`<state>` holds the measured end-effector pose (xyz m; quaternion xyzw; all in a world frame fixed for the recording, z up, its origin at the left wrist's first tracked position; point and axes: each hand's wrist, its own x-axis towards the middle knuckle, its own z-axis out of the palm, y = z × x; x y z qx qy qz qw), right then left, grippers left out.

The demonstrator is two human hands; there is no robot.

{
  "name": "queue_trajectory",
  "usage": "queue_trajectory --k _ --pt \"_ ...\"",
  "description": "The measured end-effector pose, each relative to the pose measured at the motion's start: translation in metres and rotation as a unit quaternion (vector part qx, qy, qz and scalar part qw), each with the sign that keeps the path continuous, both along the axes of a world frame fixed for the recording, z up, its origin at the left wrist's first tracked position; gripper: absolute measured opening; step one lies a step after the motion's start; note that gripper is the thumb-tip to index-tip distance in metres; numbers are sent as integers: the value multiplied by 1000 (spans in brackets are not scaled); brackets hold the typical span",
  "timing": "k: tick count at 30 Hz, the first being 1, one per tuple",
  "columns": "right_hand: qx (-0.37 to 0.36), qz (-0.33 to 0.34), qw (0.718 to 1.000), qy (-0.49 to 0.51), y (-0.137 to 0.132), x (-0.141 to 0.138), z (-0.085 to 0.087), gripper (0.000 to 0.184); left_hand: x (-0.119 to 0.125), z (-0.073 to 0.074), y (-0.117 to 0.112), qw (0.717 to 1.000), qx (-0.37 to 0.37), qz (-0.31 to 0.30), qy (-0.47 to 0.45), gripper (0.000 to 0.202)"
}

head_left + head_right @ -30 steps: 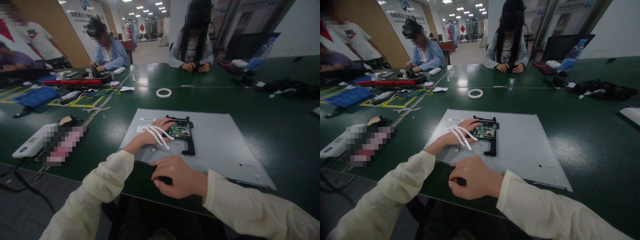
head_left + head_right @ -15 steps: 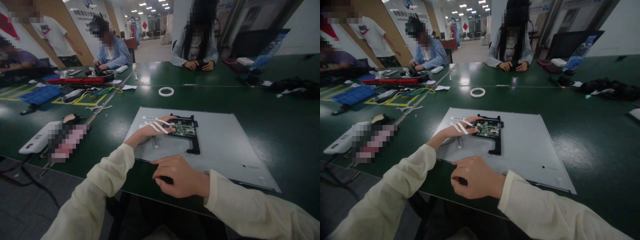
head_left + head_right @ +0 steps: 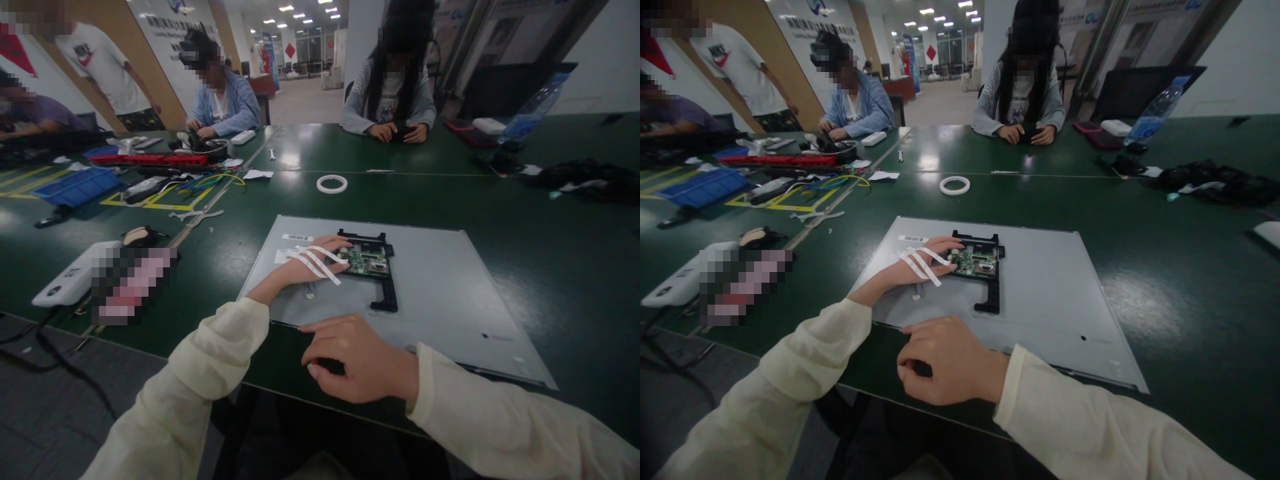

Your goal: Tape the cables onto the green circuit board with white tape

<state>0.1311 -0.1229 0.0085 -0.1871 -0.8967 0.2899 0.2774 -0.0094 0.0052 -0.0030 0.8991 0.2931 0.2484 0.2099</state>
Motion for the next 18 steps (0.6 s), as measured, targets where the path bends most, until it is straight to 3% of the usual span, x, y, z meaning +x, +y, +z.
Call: queue_trajectory --k 5,9,12,16,18 --pt "3 0 1000 11 -1 -1 0 19 8 -2 -7 992 117 37 12 35" --pt "40 -35 997 59 -1 6 11 18 12 5 -12 980 168 98 30 30" --pt "49 -143 981 119 8 20 26 17 11 12 -14 973 193 125 33 29" --pt "-23 -360 923 133 34 43 35 17 14 19 -18 964 221 140 47 29" --pt "-74 -391 911 111 46 52 33 23 19 23 -23 959 233 151 54 30"
